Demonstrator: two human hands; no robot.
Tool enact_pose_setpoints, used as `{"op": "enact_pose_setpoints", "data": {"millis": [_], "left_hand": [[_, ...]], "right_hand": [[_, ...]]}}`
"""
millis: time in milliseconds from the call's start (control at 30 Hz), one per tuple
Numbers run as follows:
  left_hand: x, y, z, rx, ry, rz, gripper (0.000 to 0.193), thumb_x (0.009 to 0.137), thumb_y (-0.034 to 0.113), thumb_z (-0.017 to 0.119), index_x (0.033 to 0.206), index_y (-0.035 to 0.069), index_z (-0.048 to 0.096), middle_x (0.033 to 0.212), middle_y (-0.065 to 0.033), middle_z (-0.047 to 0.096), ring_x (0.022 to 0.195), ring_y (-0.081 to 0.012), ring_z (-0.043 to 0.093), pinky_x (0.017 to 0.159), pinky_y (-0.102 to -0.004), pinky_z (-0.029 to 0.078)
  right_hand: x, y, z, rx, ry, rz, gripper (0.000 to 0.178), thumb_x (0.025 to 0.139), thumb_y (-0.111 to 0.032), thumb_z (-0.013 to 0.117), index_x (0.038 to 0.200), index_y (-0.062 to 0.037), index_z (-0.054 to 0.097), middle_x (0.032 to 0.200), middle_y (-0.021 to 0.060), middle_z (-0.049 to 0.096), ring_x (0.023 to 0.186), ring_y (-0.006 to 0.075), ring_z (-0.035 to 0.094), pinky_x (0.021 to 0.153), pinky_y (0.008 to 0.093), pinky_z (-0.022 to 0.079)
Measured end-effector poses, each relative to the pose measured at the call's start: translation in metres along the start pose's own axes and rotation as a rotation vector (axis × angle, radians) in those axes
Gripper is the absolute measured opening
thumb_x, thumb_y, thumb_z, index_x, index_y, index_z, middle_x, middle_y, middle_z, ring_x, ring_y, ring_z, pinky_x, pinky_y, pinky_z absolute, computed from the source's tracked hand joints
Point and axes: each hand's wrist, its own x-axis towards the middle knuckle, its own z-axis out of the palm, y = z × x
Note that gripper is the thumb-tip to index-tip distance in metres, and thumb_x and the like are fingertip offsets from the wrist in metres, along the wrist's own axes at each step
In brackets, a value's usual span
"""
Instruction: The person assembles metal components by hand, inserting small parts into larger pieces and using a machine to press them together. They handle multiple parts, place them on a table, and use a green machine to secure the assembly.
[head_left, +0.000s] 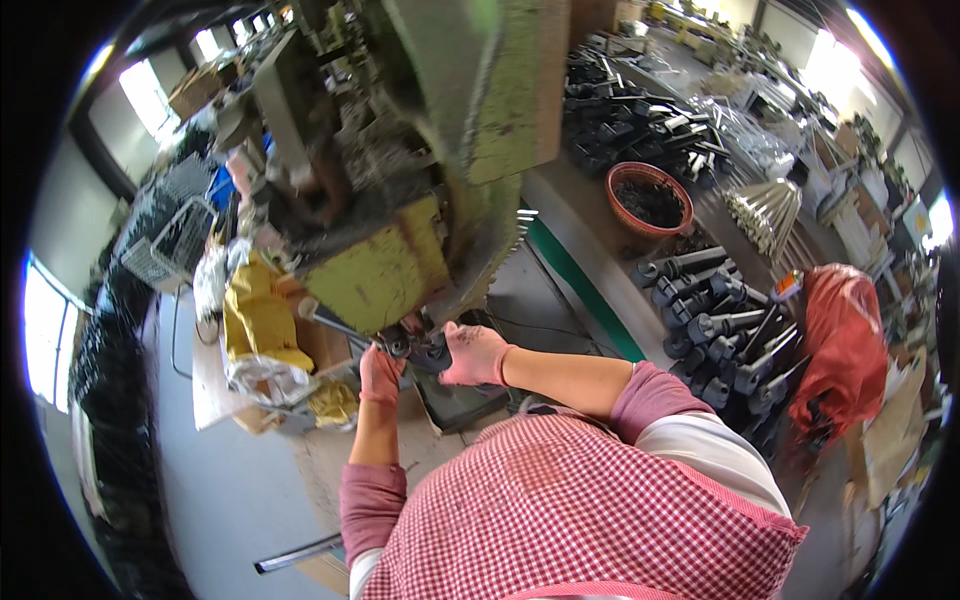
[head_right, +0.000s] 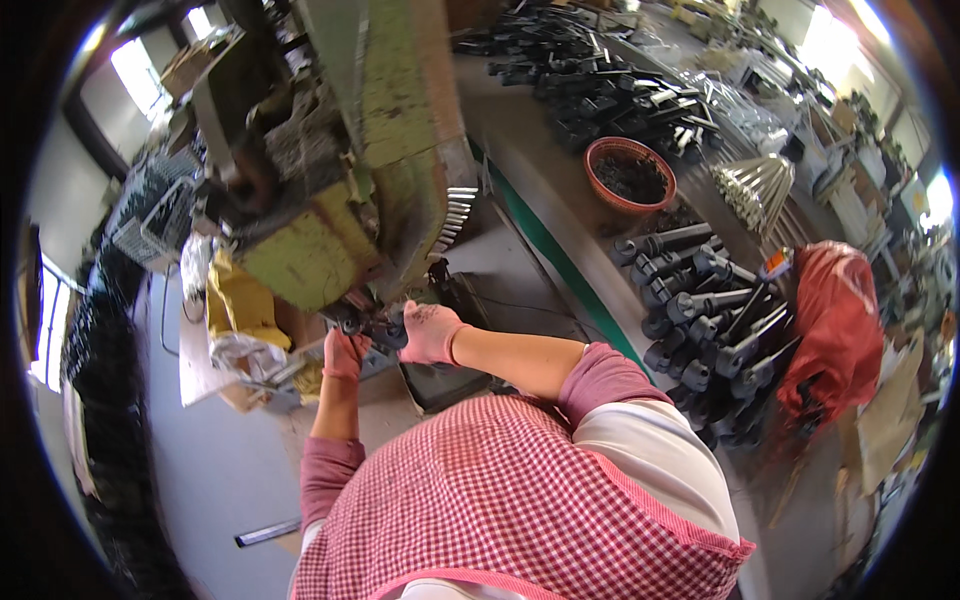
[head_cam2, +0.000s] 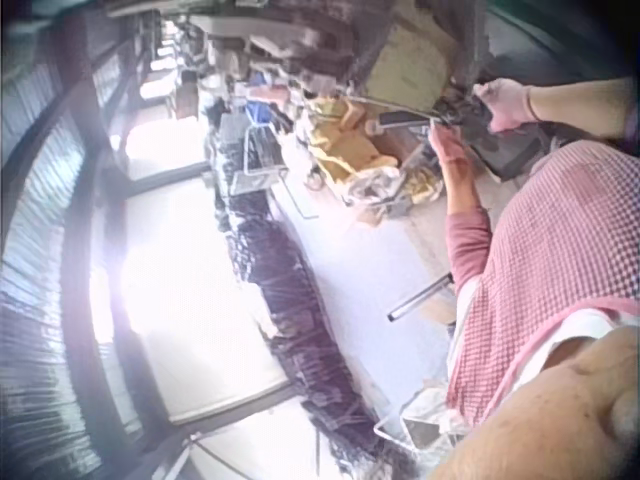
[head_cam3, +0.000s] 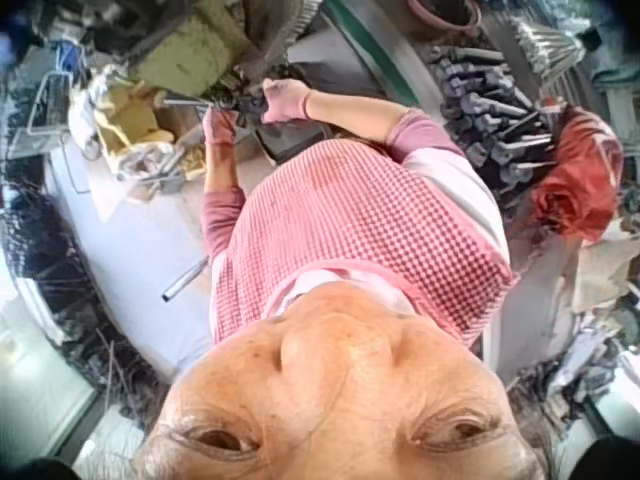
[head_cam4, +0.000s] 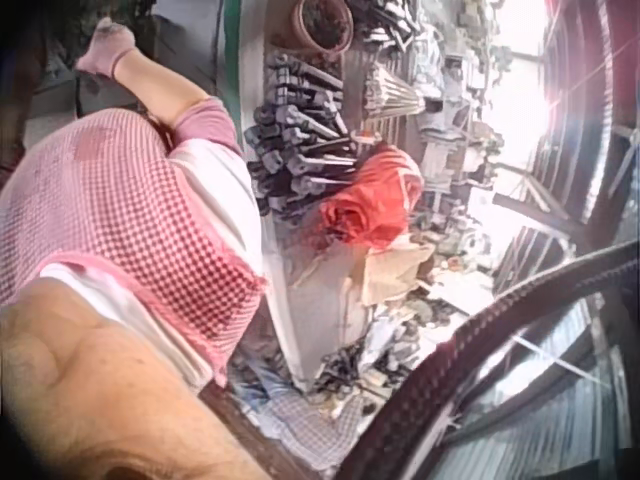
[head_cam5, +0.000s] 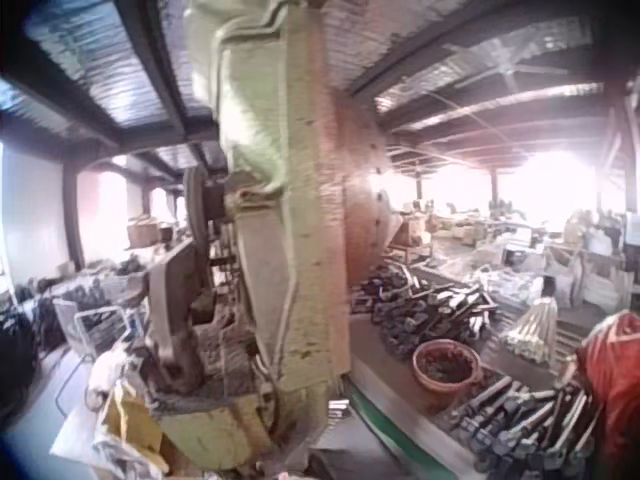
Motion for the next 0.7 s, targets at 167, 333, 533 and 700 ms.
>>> {"op": "enact_pose_setpoints", "data": {"millis": [167,333,533,700], "left_hand": [[0.022,0.021,0.027,-0.042,-0.089,0.153,0.040,0.099,0.036,0.048,0.124,0.007,0.060,0.120,-0.0097,0.067,0.096,-0.0257,0.066,0.073,-0.0370,0.055],[0.023,0.043,0.042,0.122,-0.062,0.295,0.042,0.098,0.036,0.051,0.130,0.009,0.057,0.127,-0.0110,0.064,0.109,-0.0271,0.063,0.086,-0.0405,0.052],[-0.030,-0.007,-0.062,0.047,-0.011,0.059,0.024,0.094,0.034,0.067,0.102,0.011,0.065,0.099,-0.0053,0.068,0.096,-0.0221,0.064,0.081,-0.0366,0.054],[-0.110,-0.097,-0.145,-0.067,0.455,-0.074,0.027,0.095,0.044,0.058,0.099,0.017,0.062,0.104,-0.0012,0.066,0.094,-0.0230,0.061,0.084,-0.0408,0.049]], "right_hand": [[0.003,-0.003,-0.045,0.141,-0.104,-0.061,0.076,0.075,-0.044,0.072,0.124,0.0101,0.051,0.104,0.0278,0.068,0.099,0.0394,0.068,0.089,0.0390,0.053],[-0.020,0.056,-0.062,0.315,-0.075,0.120,0.075,0.070,-0.041,0.079,0.121,0.0060,0.051,0.107,0.0233,0.065,0.099,0.0312,0.065,0.085,0.0388,0.052],[-0.107,0.198,-0.007,1.632,0.136,0.238,0.053,0.069,-0.016,0.091,0.110,0.0028,0.062,0.094,0.0048,0.063,0.083,0.0142,0.063,0.076,0.0319,0.052],[-0.087,0.333,-0.072,1.201,0.493,0.547,0.039,0.074,-0.020,0.086,0.099,0.0038,0.068,0.091,0.0093,0.066,0.078,0.0148,0.063,0.075,0.0305,0.052]]}}
